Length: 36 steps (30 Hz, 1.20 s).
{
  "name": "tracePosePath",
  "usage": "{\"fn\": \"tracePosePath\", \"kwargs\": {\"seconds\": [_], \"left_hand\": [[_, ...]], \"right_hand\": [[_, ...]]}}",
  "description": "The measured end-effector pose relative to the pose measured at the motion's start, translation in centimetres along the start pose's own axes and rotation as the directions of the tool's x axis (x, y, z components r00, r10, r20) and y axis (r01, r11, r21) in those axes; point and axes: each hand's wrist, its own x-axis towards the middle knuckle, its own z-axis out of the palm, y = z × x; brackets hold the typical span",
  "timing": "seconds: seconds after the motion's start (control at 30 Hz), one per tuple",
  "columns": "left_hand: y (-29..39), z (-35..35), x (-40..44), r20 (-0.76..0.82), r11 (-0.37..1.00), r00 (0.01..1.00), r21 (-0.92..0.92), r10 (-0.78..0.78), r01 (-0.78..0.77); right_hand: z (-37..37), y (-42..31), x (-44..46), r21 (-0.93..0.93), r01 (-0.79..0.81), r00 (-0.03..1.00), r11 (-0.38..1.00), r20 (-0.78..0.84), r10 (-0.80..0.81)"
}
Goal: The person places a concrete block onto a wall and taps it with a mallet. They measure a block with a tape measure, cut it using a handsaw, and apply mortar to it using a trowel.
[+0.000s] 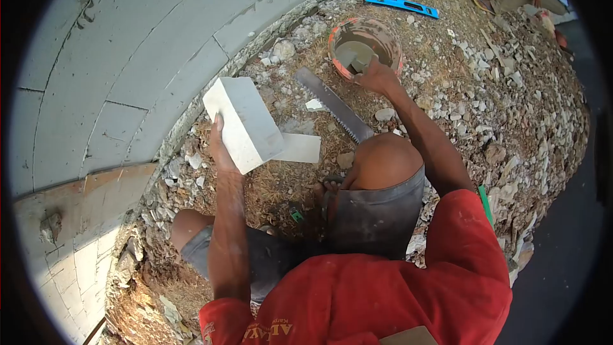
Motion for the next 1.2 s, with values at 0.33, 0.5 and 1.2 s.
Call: {"fn": "tracePosePath", "kwargs": {"seconds": [0.33, 0.5, 1.2], "left_hand": [[-0.3, -0.1, -0.6, 0.038, 0.995, 0.999, 0.096, -0.001, -0.003], [0.0, 0.1, -0.9, 0.059, 0.997, 0.997, 0.064, -0.045, 0.042], [-3.6, 5.4, 1.6, 0.128, 0.996, 0.988, 0.012, -0.087, 0.087]], "right_hand": [[-9.7, 5.4, 3.2, -0.08, -0.123, 0.974, 0.989, 0.18, 0.136], [-7.0, 9.6, 1.3, -0.384, 0.261, 0.894, 0.886, -0.25, -0.372], [-1.5, 11.0, -3.5, 0.888, -0.277, 0.957, 0.368, 0.289, 0.022]]}}
